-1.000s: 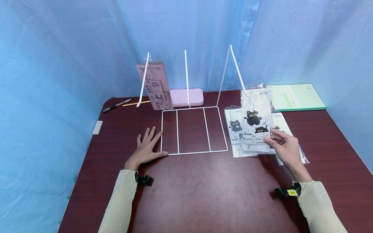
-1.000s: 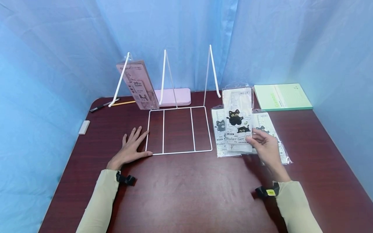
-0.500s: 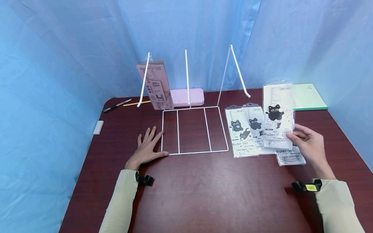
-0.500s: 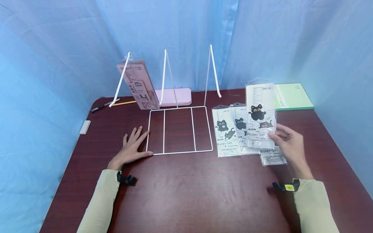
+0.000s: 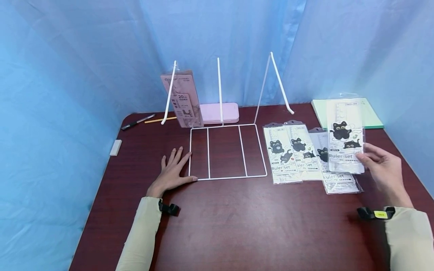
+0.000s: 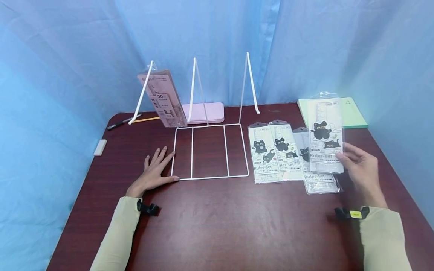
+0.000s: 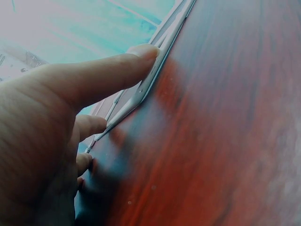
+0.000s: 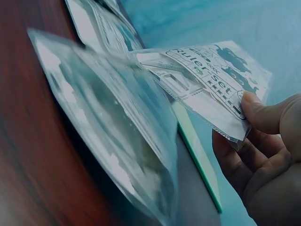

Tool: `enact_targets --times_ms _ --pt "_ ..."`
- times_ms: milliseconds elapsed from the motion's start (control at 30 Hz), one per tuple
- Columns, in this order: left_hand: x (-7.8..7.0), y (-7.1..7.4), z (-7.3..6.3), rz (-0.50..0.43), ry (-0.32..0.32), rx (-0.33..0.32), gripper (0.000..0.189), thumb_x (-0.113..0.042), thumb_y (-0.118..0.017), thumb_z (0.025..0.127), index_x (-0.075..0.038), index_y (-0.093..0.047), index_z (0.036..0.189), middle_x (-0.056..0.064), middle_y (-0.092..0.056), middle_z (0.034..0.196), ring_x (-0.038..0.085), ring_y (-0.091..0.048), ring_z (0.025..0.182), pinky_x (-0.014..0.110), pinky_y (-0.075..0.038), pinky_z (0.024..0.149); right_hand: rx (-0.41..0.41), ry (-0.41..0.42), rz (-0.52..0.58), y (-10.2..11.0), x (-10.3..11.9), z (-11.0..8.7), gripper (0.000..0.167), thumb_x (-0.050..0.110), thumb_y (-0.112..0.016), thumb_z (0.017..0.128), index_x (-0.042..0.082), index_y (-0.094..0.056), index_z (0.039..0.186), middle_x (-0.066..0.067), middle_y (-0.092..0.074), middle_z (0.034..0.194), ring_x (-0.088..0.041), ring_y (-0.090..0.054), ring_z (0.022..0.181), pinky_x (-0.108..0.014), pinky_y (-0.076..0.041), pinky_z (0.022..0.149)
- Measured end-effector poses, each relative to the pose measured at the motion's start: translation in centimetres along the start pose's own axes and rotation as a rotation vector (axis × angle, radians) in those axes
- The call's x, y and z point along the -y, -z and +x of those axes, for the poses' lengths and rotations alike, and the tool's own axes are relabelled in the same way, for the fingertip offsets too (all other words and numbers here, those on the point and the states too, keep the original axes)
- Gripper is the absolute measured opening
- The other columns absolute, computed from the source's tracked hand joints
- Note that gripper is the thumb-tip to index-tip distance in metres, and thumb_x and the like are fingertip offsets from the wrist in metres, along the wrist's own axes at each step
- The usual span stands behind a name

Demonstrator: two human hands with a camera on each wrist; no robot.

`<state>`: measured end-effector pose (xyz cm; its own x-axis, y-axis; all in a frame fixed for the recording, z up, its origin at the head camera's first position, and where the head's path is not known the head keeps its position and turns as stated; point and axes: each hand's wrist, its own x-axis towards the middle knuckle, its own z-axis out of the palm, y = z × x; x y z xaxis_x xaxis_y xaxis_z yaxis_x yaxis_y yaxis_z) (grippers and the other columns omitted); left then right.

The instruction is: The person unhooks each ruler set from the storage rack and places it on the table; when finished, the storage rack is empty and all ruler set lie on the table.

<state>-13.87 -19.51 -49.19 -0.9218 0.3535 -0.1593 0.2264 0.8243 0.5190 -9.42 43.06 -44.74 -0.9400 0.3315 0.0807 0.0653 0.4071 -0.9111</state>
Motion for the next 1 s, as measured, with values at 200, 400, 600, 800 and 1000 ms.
enact_targets --times_ms 200,400,600,800,1000 --pt "-0.1 0.1 0.0 -0.004 -0.001 -0.001 0.097 -0.055 -0.074 0.083 -0.021 -0.025 0.161 0.015 -0.004 0.171 0.039 0.004 0.158 0.07 0.006 0.12 -0.012 -0.069 -0.147 2.2 -1.3 0.8 0.05 0.014 -0.062 0.099 0.01 -0.051 0.148 0.044 -0.061 0.076 0.019 -0.059 0.064 -0.008 -0.046 0.053" --pt "0.0 0.1 0.0 -0.005 0.001 0.001 0.098 -0.055 -0.074 0.083 -0.022 -0.024 0.161 0.014 -0.004 0.171 0.038 0.005 0.158 0.07 0.006 0.121 -0.019 -0.128 -0.115 3.9 -2.6 1.1 0.052 0.018 -0.062 0.099 0.01 -0.049 0.148 0.043 -0.06 0.075 0.019 -0.058 0.064 -0.007 -0.046 0.053" --pt "0.0 0.0 0.0 -0.005 -0.003 -0.001 0.098 -0.055 -0.074 0.083 -0.022 -0.024 0.161 0.014 -0.003 0.171 0.038 0.005 0.158 0.07 0.006 0.12 -0.011 -0.197 -0.079 5.1 -3.7 1.3 0.052 0.027 -0.062 0.099 0.015 -0.049 0.148 0.043 -0.06 0.077 0.015 -0.059 0.062 -0.01 -0.048 0.052" --pt "0.0 0.0 0.0 -0.011 0.0 0.002 0.098 -0.055 -0.074 0.083 -0.022 -0.024 0.161 0.014 -0.003 0.171 0.039 0.005 0.158 0.07 0.007 0.12 0.01 -0.241 -0.099 5.9 -5.2 1.1 0.045 0.024 -0.062 0.1 0.026 -0.054 0.144 0.039 -0.06 0.072 0.012 -0.057 0.059 -0.011 -0.047 0.051" --pt "0.0 0.0 0.0 -0.007 -0.003 0.001 0.098 -0.055 -0.074 0.084 -0.022 -0.024 0.161 0.014 -0.003 0.171 0.038 0.005 0.158 0.07 0.006 0.12 0.035 -0.268 -0.185 6.2 -6.0 0.9 0.047 0.027 -0.059 0.1 0.022 -0.052 0.146 0.043 -0.056 0.072 0.015 -0.052 0.063 -0.011 -0.045 0.052"
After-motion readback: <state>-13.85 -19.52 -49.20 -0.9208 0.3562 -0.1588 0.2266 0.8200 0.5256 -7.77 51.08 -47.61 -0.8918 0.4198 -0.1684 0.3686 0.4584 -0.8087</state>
